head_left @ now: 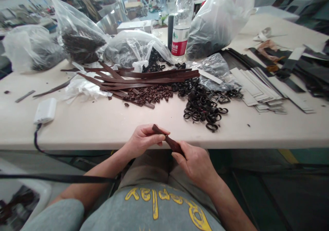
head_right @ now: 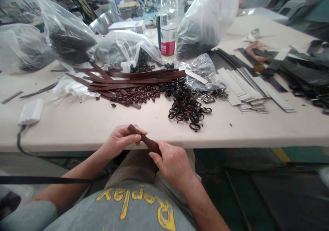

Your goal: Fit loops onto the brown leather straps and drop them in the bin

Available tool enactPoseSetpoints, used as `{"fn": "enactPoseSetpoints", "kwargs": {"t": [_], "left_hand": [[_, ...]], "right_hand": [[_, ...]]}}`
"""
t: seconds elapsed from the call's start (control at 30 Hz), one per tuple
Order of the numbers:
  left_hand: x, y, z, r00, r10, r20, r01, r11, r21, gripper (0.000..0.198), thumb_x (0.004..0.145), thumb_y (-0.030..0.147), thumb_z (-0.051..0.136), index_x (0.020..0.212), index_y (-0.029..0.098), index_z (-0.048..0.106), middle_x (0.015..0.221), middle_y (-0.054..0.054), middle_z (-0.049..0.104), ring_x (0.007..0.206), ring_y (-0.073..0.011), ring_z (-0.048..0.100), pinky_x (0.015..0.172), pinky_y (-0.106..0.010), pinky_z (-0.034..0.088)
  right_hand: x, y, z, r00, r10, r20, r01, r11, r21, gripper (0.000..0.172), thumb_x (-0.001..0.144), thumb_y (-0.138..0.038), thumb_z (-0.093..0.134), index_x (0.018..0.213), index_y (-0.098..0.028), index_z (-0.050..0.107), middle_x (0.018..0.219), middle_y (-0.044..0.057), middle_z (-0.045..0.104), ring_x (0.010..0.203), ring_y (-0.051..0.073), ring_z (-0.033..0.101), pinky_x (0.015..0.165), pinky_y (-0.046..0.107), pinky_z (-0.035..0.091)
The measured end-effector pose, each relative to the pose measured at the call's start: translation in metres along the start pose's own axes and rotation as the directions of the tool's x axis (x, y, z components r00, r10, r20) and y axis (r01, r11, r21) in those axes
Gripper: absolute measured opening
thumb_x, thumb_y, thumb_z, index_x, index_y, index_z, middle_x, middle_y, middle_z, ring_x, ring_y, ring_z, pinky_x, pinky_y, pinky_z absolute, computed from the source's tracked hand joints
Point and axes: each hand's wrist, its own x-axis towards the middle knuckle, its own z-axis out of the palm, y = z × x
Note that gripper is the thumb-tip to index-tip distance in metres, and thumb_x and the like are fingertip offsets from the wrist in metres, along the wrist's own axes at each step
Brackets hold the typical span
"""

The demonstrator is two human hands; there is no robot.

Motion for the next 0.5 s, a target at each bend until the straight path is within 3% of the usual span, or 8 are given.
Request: {"fn": "enactPoseSetpoints", "kwargs": {"t": [0.2,0.33,0.5], "left_hand": [[-0.004,-0.01,0.007,0.992,-0.111,0.065,0.117,0.989,-0.088,0.029,0.071,0.036,0.089,0.091,0.016,0.08,0.078,-0.005,0.072,0.06,-0.013,0.061,0.06,-0.022,0.053],[-0.005,-0.017,0.013,0.986,-0.124,0.112,0.142,0.975,-0.174,0.027,0.07,0.031,0.089,0.092,0.017,0.081,0.082,-0.006,0.073,0.063,-0.0127,0.062,0.061,-0.022,0.053],[-0.005,-0.021,0.014,0.983,-0.1,0.156,0.127,0.977,-0.173,0.025,0.072,0.027,0.088,0.094,0.016,0.08,0.085,-0.006,0.074,0.069,-0.015,0.065,0.066,-0.024,0.055]], "right_hand": [[0.004,-0.005,0.007,0.993,-0.094,-0.073,0.102,0.99,0.101,0.032,0.105,-0.027,0.038,0.08,-0.019,0.057,0.068,0.001,0.064,0.058,0.016,0.06,0.055,0.028,0.032],[0.009,-0.009,0.006,0.992,-0.095,-0.082,0.107,0.982,0.157,0.031,0.105,-0.029,0.038,0.089,-0.017,0.061,0.077,0.005,0.069,0.066,0.018,0.065,0.059,0.027,0.037],[0.008,-0.007,0.009,0.998,-0.058,-0.008,0.058,0.976,0.209,0.032,0.105,-0.031,0.038,0.093,-0.016,0.064,0.084,0.007,0.072,0.074,0.022,0.069,0.062,0.029,0.042]]}}
